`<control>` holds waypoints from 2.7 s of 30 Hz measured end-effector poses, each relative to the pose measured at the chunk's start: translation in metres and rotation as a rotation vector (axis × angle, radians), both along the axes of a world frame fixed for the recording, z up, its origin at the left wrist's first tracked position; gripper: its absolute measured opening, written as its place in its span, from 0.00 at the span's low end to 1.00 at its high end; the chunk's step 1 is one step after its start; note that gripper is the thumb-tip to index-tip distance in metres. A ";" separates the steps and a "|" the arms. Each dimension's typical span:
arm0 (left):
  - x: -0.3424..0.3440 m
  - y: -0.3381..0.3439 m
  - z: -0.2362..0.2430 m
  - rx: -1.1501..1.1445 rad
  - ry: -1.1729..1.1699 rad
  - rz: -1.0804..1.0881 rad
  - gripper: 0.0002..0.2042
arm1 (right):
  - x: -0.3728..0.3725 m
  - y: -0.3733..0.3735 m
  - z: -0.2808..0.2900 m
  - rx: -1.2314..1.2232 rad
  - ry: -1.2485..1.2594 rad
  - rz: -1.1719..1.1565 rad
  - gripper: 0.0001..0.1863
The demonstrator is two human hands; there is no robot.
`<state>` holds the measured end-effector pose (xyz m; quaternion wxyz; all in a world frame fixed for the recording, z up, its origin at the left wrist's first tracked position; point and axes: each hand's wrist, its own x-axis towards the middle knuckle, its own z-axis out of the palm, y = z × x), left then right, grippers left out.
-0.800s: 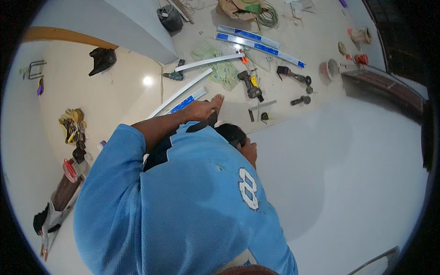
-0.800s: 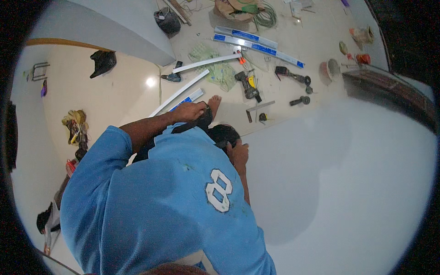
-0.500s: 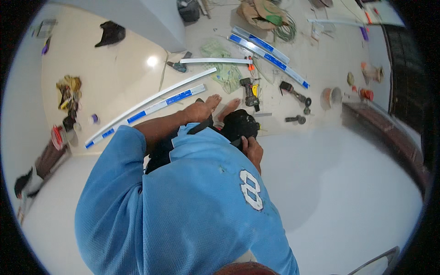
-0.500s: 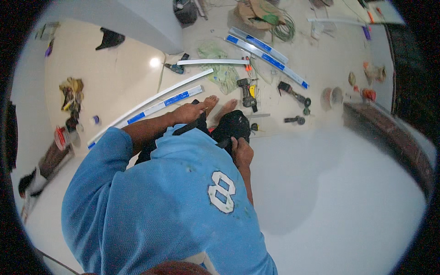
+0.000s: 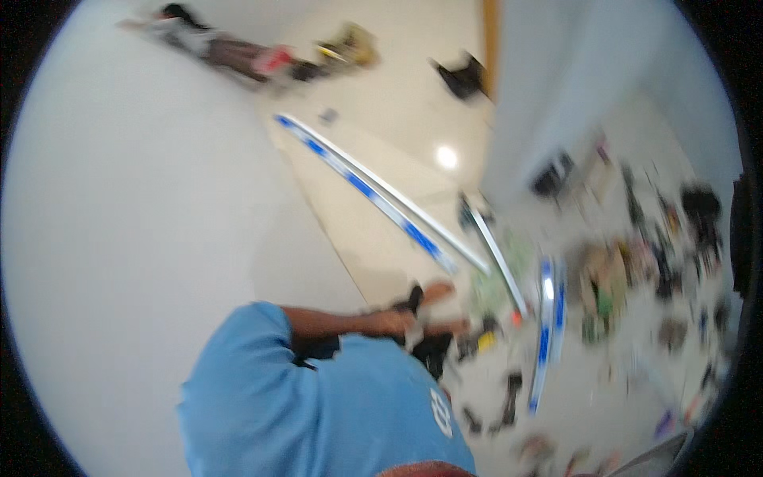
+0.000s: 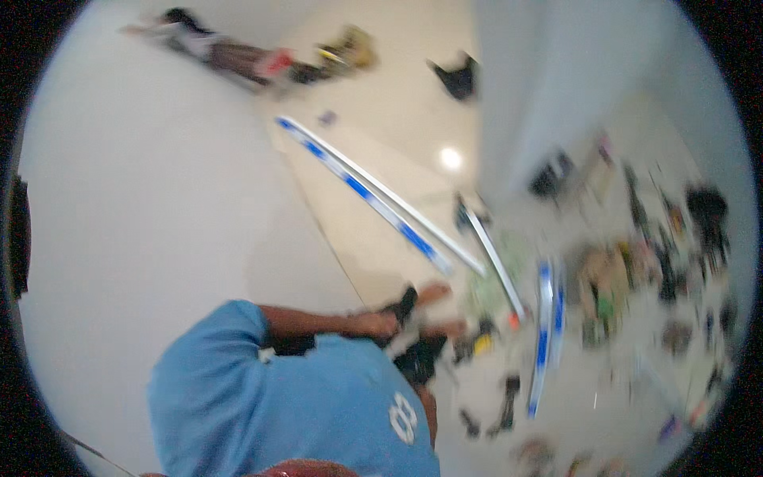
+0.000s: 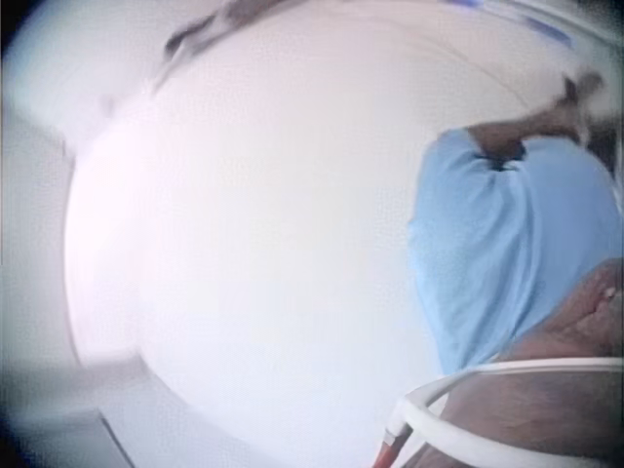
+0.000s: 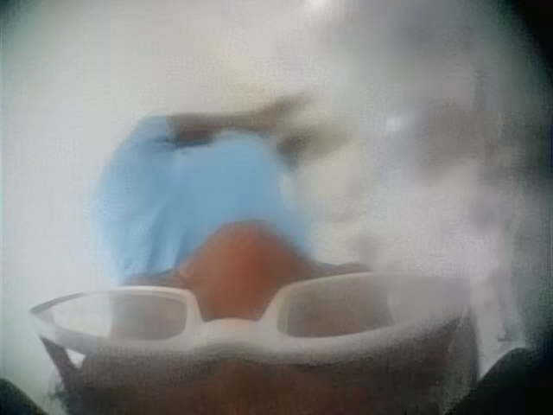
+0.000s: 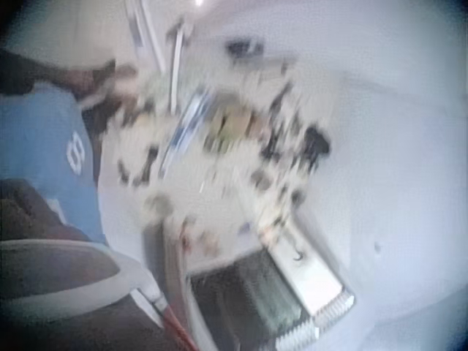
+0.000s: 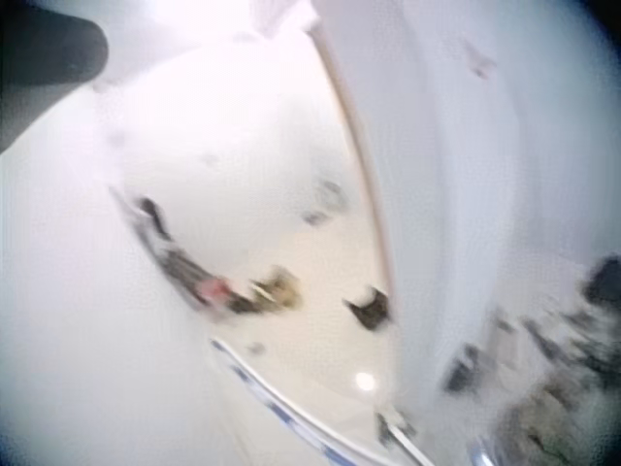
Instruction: The person sits on the floor and uses a cordless drill to make holes in short sections of aluminum profile. They mark the profiles with a pen, drill the holes, and handle the pieces one at a time.
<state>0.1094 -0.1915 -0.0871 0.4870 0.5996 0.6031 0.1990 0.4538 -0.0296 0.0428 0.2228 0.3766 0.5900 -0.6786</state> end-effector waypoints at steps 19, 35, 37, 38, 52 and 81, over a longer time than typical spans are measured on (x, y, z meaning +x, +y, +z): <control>0.014 0.170 -0.010 -0.361 -0.885 0.904 0.20 | -0.171 0.117 -0.125 0.086 0.356 -0.253 0.10; -0.063 -0.136 -0.378 -1.222 0.109 0.789 0.27 | -0.228 0.200 -0.355 -0.143 0.145 -0.332 0.13; -0.051 -0.131 -0.396 -1.163 0.079 0.822 0.27 | -0.237 0.210 -0.370 -0.092 0.145 -0.345 0.12; -0.052 -0.116 -0.401 -1.116 0.057 0.832 0.27 | -0.242 0.212 -0.379 -0.077 0.126 -0.385 0.12; -0.036 0.090 -0.431 -0.465 -0.068 0.760 0.27 | -0.219 0.247 -0.405 0.088 0.353 -0.315 0.12; -0.089 0.402 -0.365 -0.001 0.769 -0.462 0.22 | -0.126 0.282 -0.384 0.879 0.127 -0.661 0.14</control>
